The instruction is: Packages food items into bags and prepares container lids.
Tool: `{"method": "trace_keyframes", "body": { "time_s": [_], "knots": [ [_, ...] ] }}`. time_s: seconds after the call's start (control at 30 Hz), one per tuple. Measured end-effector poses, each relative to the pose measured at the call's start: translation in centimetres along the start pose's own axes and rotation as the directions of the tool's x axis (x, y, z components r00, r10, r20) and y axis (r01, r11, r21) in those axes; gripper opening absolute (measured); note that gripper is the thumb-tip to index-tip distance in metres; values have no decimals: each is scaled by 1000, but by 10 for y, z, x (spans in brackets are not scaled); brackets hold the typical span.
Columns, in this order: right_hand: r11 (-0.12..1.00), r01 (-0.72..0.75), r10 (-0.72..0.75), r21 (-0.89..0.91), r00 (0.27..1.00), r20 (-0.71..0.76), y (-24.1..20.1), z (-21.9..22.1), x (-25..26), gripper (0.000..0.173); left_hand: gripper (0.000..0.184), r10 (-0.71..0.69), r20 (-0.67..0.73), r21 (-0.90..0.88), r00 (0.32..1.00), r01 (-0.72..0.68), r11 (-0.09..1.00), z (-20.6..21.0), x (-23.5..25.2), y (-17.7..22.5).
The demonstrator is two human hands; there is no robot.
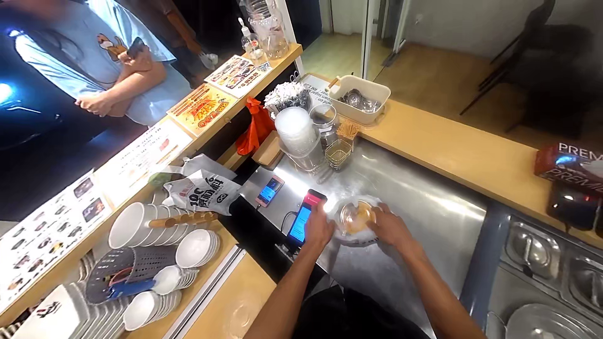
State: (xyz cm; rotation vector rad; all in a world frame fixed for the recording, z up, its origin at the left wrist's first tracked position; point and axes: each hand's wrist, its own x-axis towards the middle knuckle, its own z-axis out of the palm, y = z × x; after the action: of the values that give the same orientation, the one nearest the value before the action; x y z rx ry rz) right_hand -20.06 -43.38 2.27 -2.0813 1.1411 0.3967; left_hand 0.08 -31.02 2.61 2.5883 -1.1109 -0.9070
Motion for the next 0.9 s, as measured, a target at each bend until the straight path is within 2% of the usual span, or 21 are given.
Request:
{"method": "trace_keyframes", "body": {
  "time_s": [0.1,0.2,0.27,0.33,0.37,0.5,0.57,0.63,0.7,0.77,0.8,0.83,0.9],
  "knots": [
    [989,-120,108,-88,985,-134,-7,-13,-16,77,45,9,107,40,994,-13,999,-13,9,12],
    [990,-121,96,-68,952,-292,-12,-15,-21,80,34,90,39,1,995,-90,996,-20,10,16],
    [994,-99,63,-55,887,-457,-12,-14,-22,78,32,122,-9,-38,993,-122,992,-23,8,16],
    [995,-67,17,-76,847,-531,-15,-10,-30,77,31,144,-18,-48,989,-145,988,-26,2,12],
    [996,-36,-15,-84,839,-545,-17,-8,-36,72,32,142,-20,-39,990,-143,989,-28,-2,11],
    [983,122,-177,-139,830,-529,-20,-10,-50,32,35,138,-98,-8,986,-139,990,-35,-20,7],
    [967,196,-250,-160,834,-492,-25,-16,-45,28,38,158,-234,-136,959,-193,972,-25,-23,-5],
    [959,229,-282,-168,847,-451,-36,-22,-34,27,38,97,-314,-397,945,-223,890,-12,-25,-17],
    [973,197,-231,-123,854,-466,-45,-29,-28,23,41,-34,-254,-691,967,-157,705,6,-29,-33],
    [994,102,-114,-50,867,-485,-48,-42,-31,27,38,-149,-128,-857,980,-34,515,25,-35,-54],
    [997,64,-71,-31,872,-484,-49,-48,-34,34,37,-175,-89,-878,981,6,479,34,-36,-65],
    [999,40,-51,-33,878,-476,-50,-52,-39,40,36,-179,-59,-869,982,38,493,42,-36,-75],
    [997,47,-69,-63,904,-422,-60,-55,-50,37,38,-118,1,-803,993,72,592,58,-33,-90]
  ]
}}
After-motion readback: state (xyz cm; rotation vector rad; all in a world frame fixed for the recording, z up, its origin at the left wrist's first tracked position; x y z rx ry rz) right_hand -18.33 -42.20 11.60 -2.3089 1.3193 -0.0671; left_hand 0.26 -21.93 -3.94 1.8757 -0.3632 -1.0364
